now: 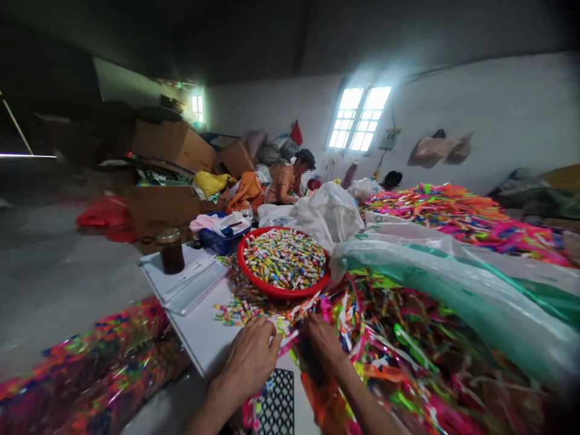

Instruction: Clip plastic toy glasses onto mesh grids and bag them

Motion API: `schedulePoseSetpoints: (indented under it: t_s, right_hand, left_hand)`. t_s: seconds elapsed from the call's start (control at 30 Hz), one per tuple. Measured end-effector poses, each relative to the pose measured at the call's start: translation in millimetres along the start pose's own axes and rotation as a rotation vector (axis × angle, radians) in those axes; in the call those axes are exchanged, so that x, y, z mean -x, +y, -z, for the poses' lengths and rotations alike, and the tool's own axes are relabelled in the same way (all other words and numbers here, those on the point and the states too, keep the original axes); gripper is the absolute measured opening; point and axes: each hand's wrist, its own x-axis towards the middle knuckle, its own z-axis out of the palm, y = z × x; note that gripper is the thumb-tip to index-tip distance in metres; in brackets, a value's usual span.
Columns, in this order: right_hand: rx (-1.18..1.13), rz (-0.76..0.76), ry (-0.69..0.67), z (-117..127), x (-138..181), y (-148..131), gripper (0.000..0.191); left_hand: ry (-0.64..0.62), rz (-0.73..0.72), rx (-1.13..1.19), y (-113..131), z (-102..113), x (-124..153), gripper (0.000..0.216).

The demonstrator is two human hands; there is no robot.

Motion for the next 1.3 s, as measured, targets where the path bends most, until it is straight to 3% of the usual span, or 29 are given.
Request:
schedulePoseSetpoints:
  t_s: [0.13, 0.2, 0.27, 0.37, 0.5, 0.63, 0.73, 0.87, 0.97, 1.07, 1.17, 1.3]
  right_hand:
    - [-0.347, -0.187, 0.249, 24, 50, -12, 0.024]
    - [-0.571, -0.246, 0.369, 23, 76, -35, 0.023]
    - [-0.757, -0.219, 0.390, 12, 96, -66, 0.024]
    - [-0.919, -0.236, 0.282, -13, 111, -106, 0.025]
    - [-0.947, -0.343, 0.280, -30, 108, -117, 0.027]
    - [-0.751, -0.261, 0.045, -23, 99, -122, 0.023]
    - [-0.488, -0.345, -0.182, -10, 89, -146, 0.022]
    - [-0.301, -0.397, -0.294, 6, 67, -169, 0.028]
    - [-0.433, -0.195, -0.355, 16, 64, -137, 0.021]
    - [-0.466, -0.143, -0.323, 34, 77, -73, 0.020]
    - [-0.112, -0.329, -0.211, 51, 83, -14, 0.028]
    - [0.187, -0.251, -0.263, 52, 81, 26, 0.025]
  left_hand:
    - [0.018, -0.018, -0.061, 1, 2, 3, 0.030]
    - [0.021, -0.023, -0.099, 1, 1, 1, 0.030]
    - [0.009, -0.037, -0.130, 0, -1, -3, 0.031]
    - [-0.010, -0.046, -0.139, -1, -3, -8, 0.032]
    - [-0.008, -0.068, -0.146, -2, -2, -8, 0.032]
    - [0.003, -0.064, -0.149, -4, -1, -7, 0.033]
    - [-0.026, -0.083, -0.098, -4, 1, -6, 0.040]
    - [-0.066, -0.128, -0.042, -4, 4, -3, 0.050]
    - [-0.055, -0.122, -0.099, -5, 5, -4, 0.049]
    - [-0.092, -0.107, -0.117, -4, 5, -6, 0.041]
    - [-0.102, -0.083, -0.111, -1, 5, -7, 0.040]
    - [-0.099, -0.081, -0.131, -1, 4, -9, 0.042]
